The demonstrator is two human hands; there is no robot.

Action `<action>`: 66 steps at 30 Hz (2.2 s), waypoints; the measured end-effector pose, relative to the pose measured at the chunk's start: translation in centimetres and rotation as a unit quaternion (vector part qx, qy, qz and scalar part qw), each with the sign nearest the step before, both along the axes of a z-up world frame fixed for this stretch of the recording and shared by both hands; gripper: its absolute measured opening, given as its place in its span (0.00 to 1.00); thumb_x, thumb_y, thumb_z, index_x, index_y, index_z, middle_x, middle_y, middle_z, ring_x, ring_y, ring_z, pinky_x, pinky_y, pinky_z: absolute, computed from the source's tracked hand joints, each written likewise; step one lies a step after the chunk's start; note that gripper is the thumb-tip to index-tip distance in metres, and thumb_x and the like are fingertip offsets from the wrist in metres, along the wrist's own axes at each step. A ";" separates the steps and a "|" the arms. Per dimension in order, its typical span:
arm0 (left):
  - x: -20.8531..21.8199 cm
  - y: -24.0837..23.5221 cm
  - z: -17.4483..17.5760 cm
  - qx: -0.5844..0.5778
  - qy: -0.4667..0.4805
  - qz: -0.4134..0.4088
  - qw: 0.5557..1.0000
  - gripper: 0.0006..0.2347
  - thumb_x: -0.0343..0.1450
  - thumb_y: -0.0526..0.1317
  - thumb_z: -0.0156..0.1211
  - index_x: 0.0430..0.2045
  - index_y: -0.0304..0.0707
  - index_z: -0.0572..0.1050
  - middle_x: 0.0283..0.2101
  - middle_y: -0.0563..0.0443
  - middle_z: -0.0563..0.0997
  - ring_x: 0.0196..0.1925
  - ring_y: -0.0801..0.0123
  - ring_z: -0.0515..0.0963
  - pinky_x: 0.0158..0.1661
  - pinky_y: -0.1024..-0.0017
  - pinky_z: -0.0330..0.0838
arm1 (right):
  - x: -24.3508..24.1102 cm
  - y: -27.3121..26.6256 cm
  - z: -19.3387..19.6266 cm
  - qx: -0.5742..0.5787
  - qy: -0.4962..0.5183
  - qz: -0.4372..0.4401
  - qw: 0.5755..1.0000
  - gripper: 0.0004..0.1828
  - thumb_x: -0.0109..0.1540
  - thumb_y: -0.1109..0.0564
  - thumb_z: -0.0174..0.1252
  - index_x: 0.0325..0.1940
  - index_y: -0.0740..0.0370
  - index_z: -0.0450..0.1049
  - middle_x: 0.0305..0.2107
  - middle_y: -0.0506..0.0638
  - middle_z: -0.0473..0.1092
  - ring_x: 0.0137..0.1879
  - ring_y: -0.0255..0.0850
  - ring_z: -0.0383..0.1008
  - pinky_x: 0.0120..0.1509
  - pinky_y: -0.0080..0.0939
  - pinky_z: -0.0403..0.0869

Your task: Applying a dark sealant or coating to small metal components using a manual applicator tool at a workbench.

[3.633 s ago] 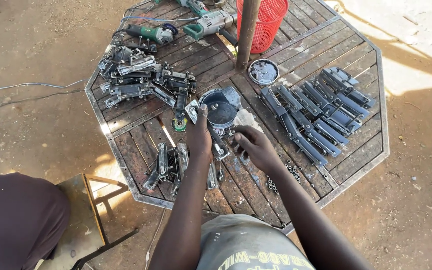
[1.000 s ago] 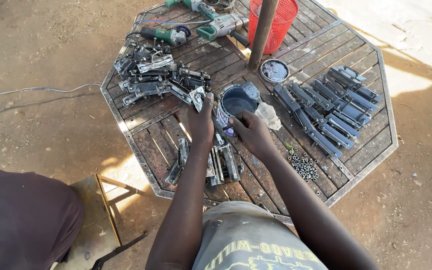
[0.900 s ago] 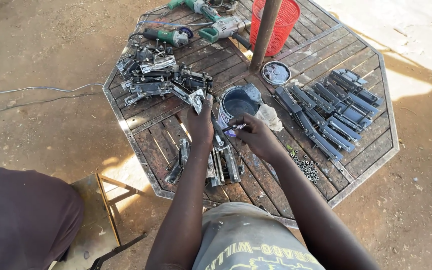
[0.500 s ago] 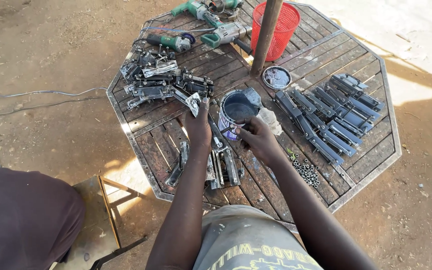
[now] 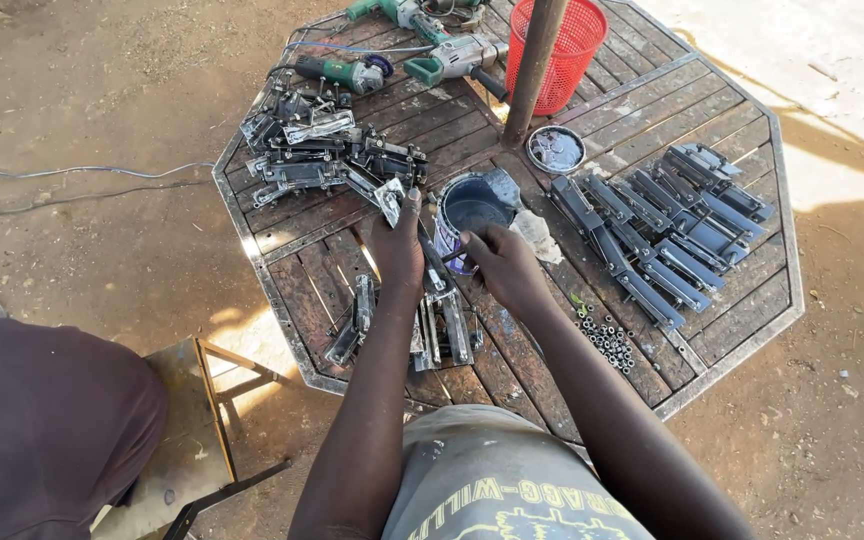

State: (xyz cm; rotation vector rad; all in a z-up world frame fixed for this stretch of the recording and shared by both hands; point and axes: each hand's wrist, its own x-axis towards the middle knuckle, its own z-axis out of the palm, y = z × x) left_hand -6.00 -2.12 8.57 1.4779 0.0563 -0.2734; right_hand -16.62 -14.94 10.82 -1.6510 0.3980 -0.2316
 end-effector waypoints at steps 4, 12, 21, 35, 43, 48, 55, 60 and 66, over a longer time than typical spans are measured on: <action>-0.6 0.5 1.3 0.007 0.001 0.003 1.000 0.29 0.76 0.62 0.59 0.50 0.27 0.68 0.37 0.47 0.67 0.37 0.66 0.71 0.40 0.55 0.58 | -0.9 0.0 1.2 -0.024 -0.044 0.048 0.998 0.09 0.65 0.62 0.59 0.49 0.68 0.76 0.26 0.56 0.73 0.28 0.37 0.75 0.28 0.31 0.75; -2.0 -0.9 3.8 0.053 0.017 -0.040 0.998 0.49 0.72 0.69 0.57 0.74 0.21 0.47 0.75 0.17 0.51 0.79 0.27 0.51 0.73 0.28 0.51 | -0.8 -2.0 -1.2 -0.004 0.000 0.064 0.998 0.08 0.69 0.60 0.53 0.43 0.71 0.72 0.27 0.57 0.73 0.25 0.40 0.78 0.24 0.34 0.77; -1.6 -0.8 0.0 0.072 0.016 -0.064 0.995 0.50 0.74 0.69 0.56 0.74 0.19 0.44 0.76 0.15 0.48 0.79 0.25 0.48 0.74 0.26 0.46 | -0.8 -1.7 -0.4 0.112 0.080 0.054 0.989 0.25 0.71 0.44 0.51 0.55 0.71 0.69 0.31 0.60 0.74 0.28 0.47 0.82 0.31 0.49 0.84; -2.2 -0.7 0.6 0.086 0.011 -0.063 0.994 0.48 0.74 0.67 0.58 0.75 0.21 0.46 0.76 0.17 0.49 0.80 0.26 0.48 0.75 0.29 0.46 | -1.2 -2.1 -1.3 0.067 0.110 0.060 0.990 0.17 0.71 0.51 0.50 0.45 0.72 0.71 0.27 0.59 0.72 0.28 0.44 0.80 0.33 0.45 0.84; -2.2 -1.0 1.1 0.092 0.019 -0.055 0.994 0.49 0.74 0.68 0.56 0.75 0.21 0.44 0.77 0.17 0.48 0.80 0.28 0.46 0.75 0.30 0.45 | -1.2 -3.0 -2.3 0.124 -0.035 0.055 0.990 0.07 0.62 0.69 0.55 0.45 0.70 0.72 0.38 0.56 0.70 0.46 0.41 0.78 0.52 0.43 0.84; -3.3 -2.5 0.2 0.141 -0.035 -0.122 0.982 0.31 0.78 0.60 0.57 0.64 0.29 0.63 0.46 0.38 0.77 0.48 0.55 0.81 0.50 0.50 0.76 | 0.4 -3.7 -2.0 0.179 0.042 -0.071 0.980 0.26 0.70 0.38 0.52 0.41 0.65 0.71 0.23 0.45 0.61 0.25 0.29 0.64 0.24 0.26 0.67; -2.9 -2.2 1.1 0.163 -0.076 -0.160 0.971 0.37 0.77 0.63 0.58 0.68 0.26 0.59 0.35 0.38 0.79 0.36 0.56 0.83 0.35 0.49 0.71 | 1.6 -4.4 -1.0 0.183 0.062 -0.016 0.981 0.23 0.68 0.41 0.60 0.35 0.64 0.72 0.18 0.45 0.61 0.20 0.27 0.61 0.19 0.22 0.61; -3.0 -2.2 1.6 0.172 -0.061 -0.160 0.970 0.38 0.76 0.65 0.58 0.69 0.29 0.59 0.42 0.36 0.78 0.46 0.54 0.82 0.44 0.47 0.76 | 1.2 -5.3 -2.5 0.136 -0.071 0.008 0.988 0.22 0.58 0.67 0.60 0.56 0.61 0.71 0.28 0.43 0.61 0.32 0.29 0.64 0.33 0.24 0.67; -3.7 -2.4 3.8 0.199 -0.040 -0.142 0.969 0.33 0.78 0.60 0.55 0.66 0.29 0.60 0.38 0.41 0.79 0.40 0.60 0.82 0.39 0.50 0.76 | -1.2 -3.8 3.7 -0.244 -0.078 0.038 0.966 0.12 0.57 0.69 0.52 0.37 0.60 0.78 0.30 0.50 0.57 0.32 0.40 0.60 0.37 0.42 0.65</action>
